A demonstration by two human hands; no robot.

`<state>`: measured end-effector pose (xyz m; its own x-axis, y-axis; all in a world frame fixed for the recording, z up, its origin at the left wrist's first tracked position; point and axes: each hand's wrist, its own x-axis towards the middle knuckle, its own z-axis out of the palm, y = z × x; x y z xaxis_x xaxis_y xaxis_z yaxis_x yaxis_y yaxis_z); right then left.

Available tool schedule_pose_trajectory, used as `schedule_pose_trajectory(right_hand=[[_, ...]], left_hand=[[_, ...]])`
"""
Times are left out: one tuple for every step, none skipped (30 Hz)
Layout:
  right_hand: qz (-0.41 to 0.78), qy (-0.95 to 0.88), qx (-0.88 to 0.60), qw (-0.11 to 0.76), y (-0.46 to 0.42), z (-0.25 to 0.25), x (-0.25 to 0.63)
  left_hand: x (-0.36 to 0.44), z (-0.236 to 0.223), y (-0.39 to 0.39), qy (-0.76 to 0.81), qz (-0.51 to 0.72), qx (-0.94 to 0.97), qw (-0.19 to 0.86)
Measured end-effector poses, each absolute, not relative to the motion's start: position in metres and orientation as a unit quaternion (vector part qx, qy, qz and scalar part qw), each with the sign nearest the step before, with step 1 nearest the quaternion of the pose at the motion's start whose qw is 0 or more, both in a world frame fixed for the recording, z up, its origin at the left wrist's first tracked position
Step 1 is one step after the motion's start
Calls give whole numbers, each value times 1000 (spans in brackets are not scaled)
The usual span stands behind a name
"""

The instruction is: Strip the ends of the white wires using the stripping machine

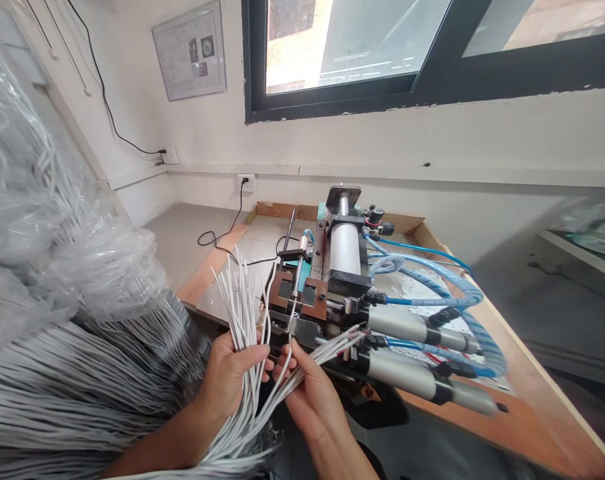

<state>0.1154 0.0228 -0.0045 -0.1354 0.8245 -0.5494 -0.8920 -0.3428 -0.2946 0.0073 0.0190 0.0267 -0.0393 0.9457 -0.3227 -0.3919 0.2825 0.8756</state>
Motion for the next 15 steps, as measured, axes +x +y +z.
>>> schedule_pose_trajectory(right_hand=[[758, 42, -330, 562, 22, -3, 115], [764, 30, -333, 551, 21, -2, 115], [770, 16, -333, 544, 20, -1, 114], [776, 0, -332, 537, 19, 1, 113], [780, -19, -329, 532, 18, 3, 112], [781, -42, -326, 531, 16, 4, 111], [778, -67, -325, 533, 15, 5, 110], [771, -92, -326, 538, 13, 5, 109], [761, -110, -331, 547, 11, 4, 108], [746, -118, -339, 561, 9, 3, 108], [728, -117, -350, 578, 8, 2, 107], [710, -109, -363, 593, 6, 0, 107], [693, -99, -378, 606, 4, -2, 108], [678, -88, -393, 615, 3, -4, 108], [666, -80, -408, 620, 1, -6, 108]], left_hand=[[8, 26, 18, 486, 528, 282, 636], [8, 25, 17, 480, 527, 283, 642], [8, 25, 16, 473, 523, 285, 649], [8, 23, 15, 466, 518, 287, 657], [9, 22, 14, 460, 513, 291, 664], [9, 21, 13, 456, 506, 296, 669], [9, 20, 12, 453, 499, 302, 674], [9, 18, 11, 452, 493, 306, 677], [9, 17, 10, 454, 488, 310, 678], [9, 16, 10, 456, 485, 311, 678], [8, 15, 9, 458, 485, 310, 677], [8, 15, 8, 461, 487, 306, 675], [7, 14, 8, 466, 493, 299, 671], [7, 14, 7, 472, 500, 291, 666], [6, 13, 7, 477, 507, 282, 661]])
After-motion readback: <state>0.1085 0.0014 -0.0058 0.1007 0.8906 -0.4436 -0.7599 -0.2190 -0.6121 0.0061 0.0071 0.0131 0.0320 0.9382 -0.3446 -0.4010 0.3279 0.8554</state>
